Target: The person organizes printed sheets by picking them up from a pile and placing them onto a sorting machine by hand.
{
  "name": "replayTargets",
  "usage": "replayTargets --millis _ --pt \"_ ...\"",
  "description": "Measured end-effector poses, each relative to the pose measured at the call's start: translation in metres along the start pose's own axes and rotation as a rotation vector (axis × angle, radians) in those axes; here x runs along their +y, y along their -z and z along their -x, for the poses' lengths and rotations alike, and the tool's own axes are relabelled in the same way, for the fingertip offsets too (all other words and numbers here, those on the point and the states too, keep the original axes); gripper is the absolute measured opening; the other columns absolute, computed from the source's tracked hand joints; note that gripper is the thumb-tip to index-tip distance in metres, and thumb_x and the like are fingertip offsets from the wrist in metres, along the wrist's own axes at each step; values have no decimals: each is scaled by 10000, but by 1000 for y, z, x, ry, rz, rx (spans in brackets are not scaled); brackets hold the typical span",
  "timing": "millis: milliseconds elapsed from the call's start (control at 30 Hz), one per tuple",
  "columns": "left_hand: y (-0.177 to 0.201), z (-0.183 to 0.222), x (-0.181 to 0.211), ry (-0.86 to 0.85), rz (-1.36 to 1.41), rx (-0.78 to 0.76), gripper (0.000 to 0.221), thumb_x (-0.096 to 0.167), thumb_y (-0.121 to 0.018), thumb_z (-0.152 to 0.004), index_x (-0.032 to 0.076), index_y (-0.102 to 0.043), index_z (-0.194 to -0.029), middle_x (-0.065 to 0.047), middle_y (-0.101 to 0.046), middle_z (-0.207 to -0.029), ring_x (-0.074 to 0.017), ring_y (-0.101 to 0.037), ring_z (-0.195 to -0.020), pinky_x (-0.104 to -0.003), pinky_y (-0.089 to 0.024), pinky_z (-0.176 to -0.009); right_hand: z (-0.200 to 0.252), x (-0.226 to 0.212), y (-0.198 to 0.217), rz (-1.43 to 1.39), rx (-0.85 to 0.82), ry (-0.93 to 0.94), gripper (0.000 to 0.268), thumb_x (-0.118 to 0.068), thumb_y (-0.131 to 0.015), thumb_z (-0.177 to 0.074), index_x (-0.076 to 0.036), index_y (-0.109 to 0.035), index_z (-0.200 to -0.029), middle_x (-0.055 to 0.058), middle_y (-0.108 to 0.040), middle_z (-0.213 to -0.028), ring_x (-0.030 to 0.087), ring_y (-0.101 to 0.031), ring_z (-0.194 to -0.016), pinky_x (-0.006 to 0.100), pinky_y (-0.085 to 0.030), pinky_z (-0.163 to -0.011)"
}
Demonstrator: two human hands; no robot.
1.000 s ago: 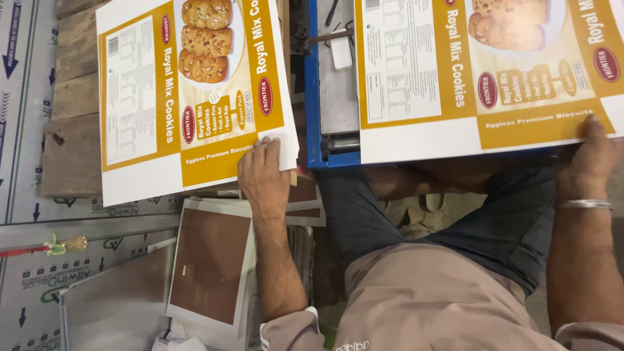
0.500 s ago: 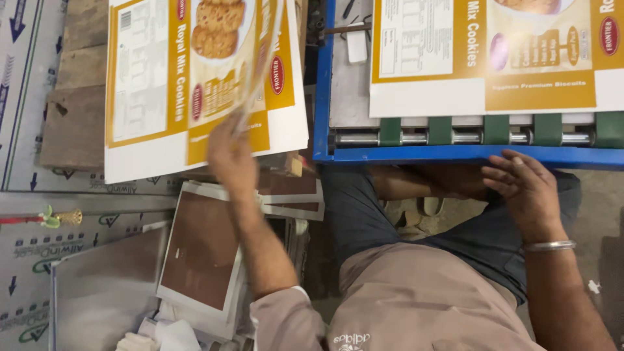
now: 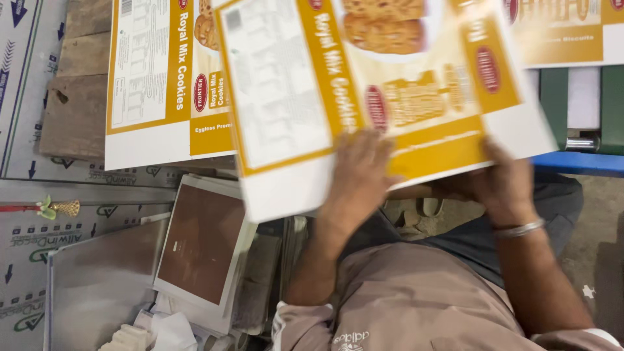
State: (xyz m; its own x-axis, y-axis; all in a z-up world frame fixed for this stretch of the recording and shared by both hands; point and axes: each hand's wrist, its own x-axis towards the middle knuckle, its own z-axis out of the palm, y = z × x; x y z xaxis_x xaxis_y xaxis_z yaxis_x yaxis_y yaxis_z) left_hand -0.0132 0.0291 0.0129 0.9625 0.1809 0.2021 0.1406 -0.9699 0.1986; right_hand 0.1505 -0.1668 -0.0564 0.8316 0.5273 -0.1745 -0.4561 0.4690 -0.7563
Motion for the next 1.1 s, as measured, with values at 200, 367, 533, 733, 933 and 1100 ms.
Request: replayTargets --millis 200,367,533,733,933,1100 --pt "27 30 -88 231 -206 145 684 464 -725 -894 -4 -603 -1379 -241 -531 -1494 -383 -427 -1439 -590 -223 -1216 -33 -42 114 66 146 314 516 -43 -457 -1080 71 -417 -1582 240 -539 -1579 365 -582 -1458 480 -513 -1243" --pt "29 30 -128 176 -264 262 525 101 -779 -861 4 -652 -1361 -169 -649 -1393 -342 -579 -1341 -461 -449 -1156 -59 -49 203 102 220 332 495 -108 -436 -1101 53 -437 -1569 218 -552 -1574 342 -578 -1467 460 -504 -1249" --pt "24 37 -133 127 -270 396 443 29 -788 -801 26 -691 -1233 -129 -704 -1225 -315 -669 -1167 -440 -531 -1017 -49 -31 268 150 290 297 484 -174 -416 -1121 35 -458 -1556 196 -565 -1569 318 -573 -1476 441 -494 -1255" --pt "26 35 -132 142 -222 465 353 73 -812 -812 57 -725 -1155 -96 -722 -1145 -300 -682 -1100 -446 -533 -961 29 1 314 219 374 272 485 -252 -391 -1145 13 -482 -1540 170 -581 -1563 290 -567 -1488 417 -483 -1262" --pt "19 35 -132 187 -213 497 339 101 -848 -826 73 -742 -1146 -85 -737 -1155 -286 -683 -1086 -433 -529 -948 76 8 302 194 522 220 429 -283 -495 -1177 1 -518 -1498 143 -599 -1513 264 -573 -1434 386 -447 -1272" --pt "17 36 -132 190 -230 496 358 79 -840 -809 78 -745 -1154 -82 -742 -1167 -291 -687 -1102 -430 -529 -958 39 -14 271 231 412 268 458 -289 -472 -1158 17 -514 -1496 157 -589 -1518 252 -573 -1439 381 -425 -1276"
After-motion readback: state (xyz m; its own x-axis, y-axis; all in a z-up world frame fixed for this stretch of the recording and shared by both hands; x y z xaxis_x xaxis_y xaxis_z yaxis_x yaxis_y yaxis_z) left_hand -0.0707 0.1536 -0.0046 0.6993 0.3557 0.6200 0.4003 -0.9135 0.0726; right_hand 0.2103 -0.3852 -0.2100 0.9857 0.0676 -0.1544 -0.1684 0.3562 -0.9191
